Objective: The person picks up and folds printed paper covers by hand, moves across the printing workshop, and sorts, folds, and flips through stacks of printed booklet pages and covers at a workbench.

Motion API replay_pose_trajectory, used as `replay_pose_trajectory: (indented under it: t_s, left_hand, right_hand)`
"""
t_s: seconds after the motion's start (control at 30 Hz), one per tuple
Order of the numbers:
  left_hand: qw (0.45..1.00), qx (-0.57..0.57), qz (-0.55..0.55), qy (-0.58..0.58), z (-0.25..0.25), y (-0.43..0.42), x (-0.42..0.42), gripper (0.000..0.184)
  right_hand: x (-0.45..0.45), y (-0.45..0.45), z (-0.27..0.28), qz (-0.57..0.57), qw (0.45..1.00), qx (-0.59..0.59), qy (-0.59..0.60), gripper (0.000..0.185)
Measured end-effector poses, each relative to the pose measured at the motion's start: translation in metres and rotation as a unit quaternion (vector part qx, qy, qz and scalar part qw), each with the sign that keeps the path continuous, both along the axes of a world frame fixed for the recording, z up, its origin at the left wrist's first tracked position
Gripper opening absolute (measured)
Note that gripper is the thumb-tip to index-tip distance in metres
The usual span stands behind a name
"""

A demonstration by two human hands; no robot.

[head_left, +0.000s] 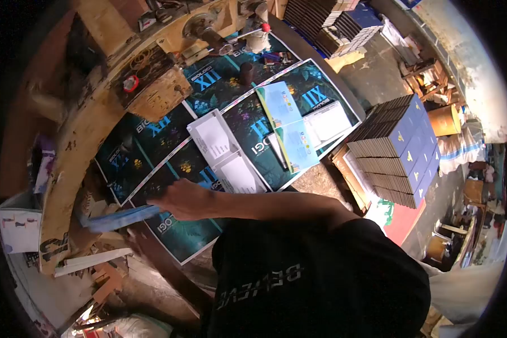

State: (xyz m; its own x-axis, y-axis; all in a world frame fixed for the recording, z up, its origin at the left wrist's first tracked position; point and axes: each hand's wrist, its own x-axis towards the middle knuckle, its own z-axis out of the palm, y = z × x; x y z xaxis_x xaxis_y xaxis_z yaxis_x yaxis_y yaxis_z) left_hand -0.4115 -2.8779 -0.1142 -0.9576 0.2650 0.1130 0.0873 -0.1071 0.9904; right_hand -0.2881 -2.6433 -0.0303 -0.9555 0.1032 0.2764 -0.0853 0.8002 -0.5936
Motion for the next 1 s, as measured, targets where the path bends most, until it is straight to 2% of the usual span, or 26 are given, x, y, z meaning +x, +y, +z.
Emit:
replay_pose_trajectory:
  t_s: [0.03,0.1,0.13,0.17,0.23,0.27,0.3,0.37,0.4,0.43,0.47,0.5,0.57,0.6,0.63,0.7,0.73,0.77,0.8,0.83,0.87,0.9,0.97,1.0]
  left_hand:
    - [0.997,0.065,0.029,-0.031,0.003,-0.015,-0.009,0.065]
    - [0.983,-0.144,0.073,0.09,0.021,-0.035,-0.017,0.077]
    - [0.99,-0.089,0.066,0.085,-0.001,-0.062,-0.035,0.088]
    - [0.991,0.108,-0.036,0.072,-0.038,-0.097,-0.056,0.089]
    - [0.993,-0.12,-0.015,0.007,-0.029,-0.086,-0.05,0.074]
    - [0.954,-0.281,-0.031,0.098,-0.031,-0.085,-0.052,0.057]
    - [0.987,-0.155,-0.009,-0.039,-0.067,-0.107,-0.066,0.048]
    - [0.96,-0.271,-0.073,0.024,-0.084,-0.115,-0.074,0.044]
    - [0.974,-0.219,-0.061,0.005,-0.085,-0.119,-0.073,0.042]
    - [0.985,-0.166,-0.05,-0.015,-0.087,-0.124,-0.072,0.04]
    - [0.968,-0.231,-0.094,-0.021,-0.086,-0.13,-0.072,0.056]
    - [0.98,-0.184,-0.056,-0.042,-0.088,-0.133,-0.067,0.055]
    - [0.982,-0.177,-0.048,-0.045,-0.094,-0.128,-0.067,0.042]
    - [0.982,-0.174,-0.05,-0.045,-0.098,-0.124,-0.068,0.039]
    - [0.983,-0.181,-0.013,-0.034,-0.111,-0.121,-0.069,0.033]
    - [0.978,-0.198,0.066,-0.014,-0.124,-0.114,-0.065,0.023]
    - [0.989,-0.078,0.088,-0.091,-0.12,-0.117,-0.062,0.024]
    - [0.989,-0.08,0.082,-0.093,-0.112,-0.121,-0.066,0.024]
    - [0.99,-0.126,0.022,-0.062,-0.105,-0.129,-0.072,0.03]
    - [0.984,-0.171,-0.035,-0.029,-0.101,-0.137,-0.075,0.036]
    - [0.975,-0.221,-0.012,-0.021,-0.098,-0.135,-0.075,0.035]
    - [0.975,-0.22,-0.007,-0.02,-0.115,-0.136,-0.07,0.035]
    - [0.979,-0.19,0.062,0.032,-0.147,-0.131,-0.063,0.024]
    - [0.99,-0.032,0.094,-0.101,-0.139,-0.117,-0.064,0.023]
  right_hand:
    - [-0.008,-0.003,0.004,0.005,1.0,-0.004,0.006,0.038]
    - [-0.026,-0.007,0.013,0.066,0.993,0.087,-0.04,0.039]
    - [-0.036,-0.019,-0.006,0.029,0.991,0.125,0.039,0.041]
    - [-0.045,-0.024,-0.019,0.035,0.991,0.119,0.044,0.041]
    - [-0.062,-0.025,-0.045,0.13,0.965,0.199,-0.114,0.047]
    - [-0.067,-0.031,-0.071,0.106,0.968,0.201,-0.102,0.049]
    - [-0.071,-0.036,-0.095,0.082,0.972,0.203,-0.091,0.052]
    - [-0.055,-0.021,-0.082,0.053,0.986,0.151,-0.052,0.057]
    - [-0.043,-0.012,-0.074,0.054,0.985,0.151,-0.059,0.057]
    - [-0.029,-0.001,-0.065,-0.002,0.995,0.092,-0.029,0.059]
    - [-0.018,0.012,-0.06,-0.058,0.998,0.036,0.002,0.061]
    - [-0.008,0.021,-0.067,-0.062,0.997,0.039,-0.005,0.061]
    - [0.004,0.039,-0.099,-0.15,0.959,-0.237,0.049,0.078]
    - [0.002,0.034,-0.119,-0.151,0.942,-0.298,0.027,0.085]
    - [0.001,0.024,-0.133,-0.084,0.967,-0.238,-0.038,0.083]
    - [-0.001,0.004,-0.123,-0.095,0.946,-0.308,-0.014,0.069]
    - [-0.001,0.0,-0.119,-0.104,0.944,-0.313,-0.015,0.069]
    - [0.0,0.001,-0.116,-0.093,0.954,-0.276,0.067,0.063]
    - [0.001,0.003,-0.111,-0.077,0.958,-0.235,0.147,0.057]
    - [0.004,0.003,-0.105,-0.078,0.958,-0.236,0.146,0.057]
    - [0.009,0.004,-0.098,-0.066,0.957,-0.262,0.103,0.053]
    - [0.012,0.005,-0.096,-0.049,0.955,-0.286,0.06,0.05]
    - [0.01,0.006,-0.136,-0.041,0.956,-0.289,0.03,0.045]
    - [0.004,0.007,-0.139,-0.041,0.956,-0.289,0.001,0.041]
